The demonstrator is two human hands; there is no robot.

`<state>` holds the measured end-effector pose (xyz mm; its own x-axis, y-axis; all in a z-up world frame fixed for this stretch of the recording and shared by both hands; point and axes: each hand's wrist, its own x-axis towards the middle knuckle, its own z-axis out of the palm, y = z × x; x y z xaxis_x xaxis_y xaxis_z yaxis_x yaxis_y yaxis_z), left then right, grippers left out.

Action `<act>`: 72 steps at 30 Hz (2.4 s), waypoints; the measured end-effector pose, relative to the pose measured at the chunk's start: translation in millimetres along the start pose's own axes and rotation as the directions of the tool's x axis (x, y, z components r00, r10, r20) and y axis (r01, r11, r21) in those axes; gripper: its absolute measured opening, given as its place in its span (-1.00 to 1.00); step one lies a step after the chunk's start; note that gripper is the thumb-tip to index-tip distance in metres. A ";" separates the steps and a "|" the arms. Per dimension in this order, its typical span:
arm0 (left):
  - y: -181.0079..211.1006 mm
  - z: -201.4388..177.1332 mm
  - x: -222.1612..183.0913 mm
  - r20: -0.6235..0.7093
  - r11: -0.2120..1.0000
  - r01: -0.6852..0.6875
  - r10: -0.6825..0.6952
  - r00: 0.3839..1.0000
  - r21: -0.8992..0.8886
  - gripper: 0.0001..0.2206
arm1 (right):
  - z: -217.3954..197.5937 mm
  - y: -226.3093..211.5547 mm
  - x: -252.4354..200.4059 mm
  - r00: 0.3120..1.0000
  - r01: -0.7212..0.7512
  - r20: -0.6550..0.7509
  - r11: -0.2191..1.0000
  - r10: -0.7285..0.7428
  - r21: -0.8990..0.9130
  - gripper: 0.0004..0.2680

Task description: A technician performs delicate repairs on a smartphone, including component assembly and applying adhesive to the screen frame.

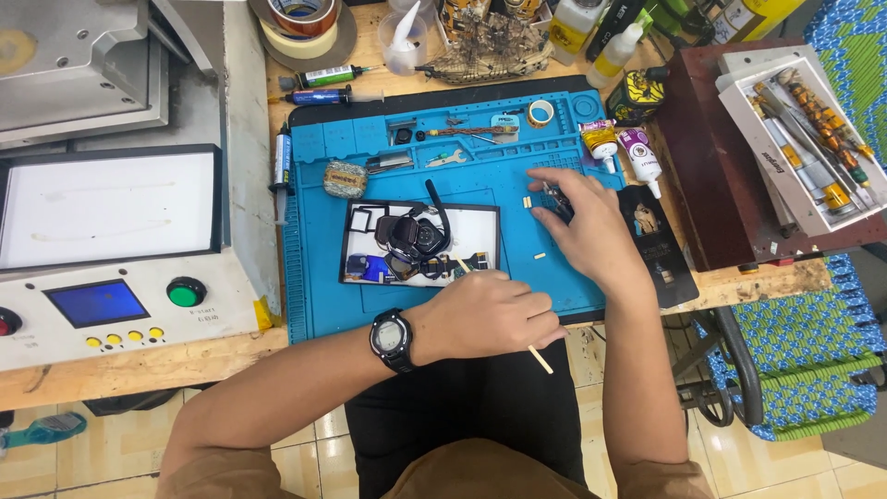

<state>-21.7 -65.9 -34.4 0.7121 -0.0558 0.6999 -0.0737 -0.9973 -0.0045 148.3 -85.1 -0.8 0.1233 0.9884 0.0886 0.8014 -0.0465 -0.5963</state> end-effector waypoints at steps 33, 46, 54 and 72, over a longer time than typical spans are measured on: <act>-11.6 -20.2 8.0 0.115 0.980 0.155 -0.170 0.979 0.126 -0.71 | 4.9 12.6 -1.1 0.951 0.030 -0.309 0.987 0.021 0.157 -0.79; -73.8 -61.4 8.0 0.003 0.913 0.356 -0.364 0.932 0.200 -0.87 | -13.8 1.8 -26.0 0.962 0.184 -0.247 0.944 -0.116 0.273 -0.92; -56.9 -78.5 13.8 -0.032 0.891 0.452 -0.454 0.891 -0.048 -0.83 | -5.4 -7.0 -48.5 0.981 0.192 0.062 0.966 -0.184 -0.170 -0.92; -67.7 -78.6 8.2 -0.044 0.742 0.654 -0.665 0.746 -0.148 -0.88 | 6.8 -20.7 57.2 0.942 0.295 -0.296 0.813 -0.159 0.502 -0.93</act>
<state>-65.8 5.0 27.8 0.5494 0.6237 0.5560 0.3076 -0.7697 0.5594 134.8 -26.6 11.2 0.1621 0.8956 0.4142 0.3941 0.3261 -0.8593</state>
